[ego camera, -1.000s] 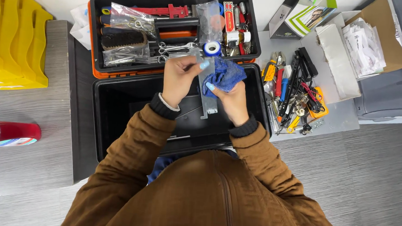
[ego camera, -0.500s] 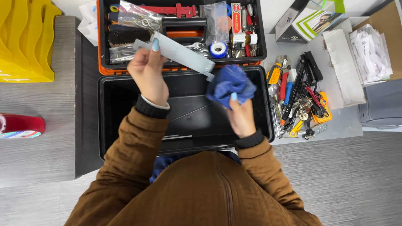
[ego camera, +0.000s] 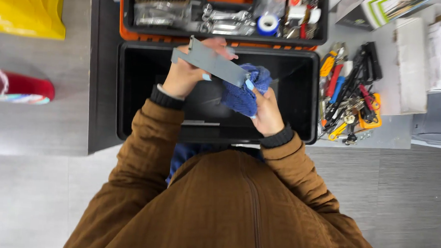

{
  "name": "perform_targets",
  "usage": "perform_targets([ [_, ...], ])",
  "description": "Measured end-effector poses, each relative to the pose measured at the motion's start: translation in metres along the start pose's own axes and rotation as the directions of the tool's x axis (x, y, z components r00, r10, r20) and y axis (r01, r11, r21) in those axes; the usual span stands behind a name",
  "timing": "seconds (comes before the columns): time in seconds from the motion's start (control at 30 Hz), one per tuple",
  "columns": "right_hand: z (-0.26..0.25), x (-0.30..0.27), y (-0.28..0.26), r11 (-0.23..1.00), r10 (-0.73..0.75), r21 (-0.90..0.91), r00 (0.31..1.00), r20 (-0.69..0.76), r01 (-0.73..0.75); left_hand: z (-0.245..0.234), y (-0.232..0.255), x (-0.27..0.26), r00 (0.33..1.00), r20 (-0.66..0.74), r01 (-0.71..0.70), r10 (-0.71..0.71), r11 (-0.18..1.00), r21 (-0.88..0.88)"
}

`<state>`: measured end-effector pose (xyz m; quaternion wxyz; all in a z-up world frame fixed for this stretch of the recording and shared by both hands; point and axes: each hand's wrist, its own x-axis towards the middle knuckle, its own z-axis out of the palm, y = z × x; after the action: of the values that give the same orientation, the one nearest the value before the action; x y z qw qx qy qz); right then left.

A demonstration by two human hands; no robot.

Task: Cleaning various metal tools and components with a spray bottle and a cloth.

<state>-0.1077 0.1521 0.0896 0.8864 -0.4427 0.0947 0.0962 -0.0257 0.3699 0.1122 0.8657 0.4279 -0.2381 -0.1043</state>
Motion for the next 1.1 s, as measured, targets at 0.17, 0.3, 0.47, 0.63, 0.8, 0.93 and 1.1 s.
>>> perform_targets([
  [0.17,-0.031,0.007,0.021,0.981,0.162,-0.117,0.985,0.054,-0.154,-0.016,-0.026,-0.007,0.999,-0.039,-0.027,0.029,0.998,0.050],
  [0.3,-0.046,0.006,0.015,0.930,0.118,-0.362,0.984,0.134,-0.062,-0.017,-0.034,-0.004,0.995,-0.085,-0.043,0.050,0.996,0.079],
  [0.47,-0.050,-0.001,0.008,0.962,0.266,-0.087,0.962,0.069,-0.260,-0.012,-0.030,0.003,0.996,-0.073,-0.042,0.049,0.994,0.100],
  [0.63,-0.054,-0.008,0.015,0.895,0.381,0.239,0.924,0.034,-0.377,-0.020,-0.017,0.002,0.996,-0.066,-0.042,0.059,0.969,0.245],
  [0.8,-0.082,-0.036,-0.019,0.832,-0.333,-0.543,0.883,-0.330,0.111,-0.032,-0.027,0.011,0.997,-0.007,0.069,-0.079,0.829,0.555],
  [0.93,-0.120,-0.074,-0.043,0.860,-0.412,-0.483,0.787,-0.459,0.169,-0.041,-0.117,0.005,0.956,0.070,0.123,-0.286,0.602,0.789],
  [1.1,-0.117,-0.112,-0.063,0.813,-0.557,-0.505,0.640,-0.530,0.290,-0.026,-0.241,-0.005,0.788,0.197,0.129,-0.584,0.468,0.874],
])
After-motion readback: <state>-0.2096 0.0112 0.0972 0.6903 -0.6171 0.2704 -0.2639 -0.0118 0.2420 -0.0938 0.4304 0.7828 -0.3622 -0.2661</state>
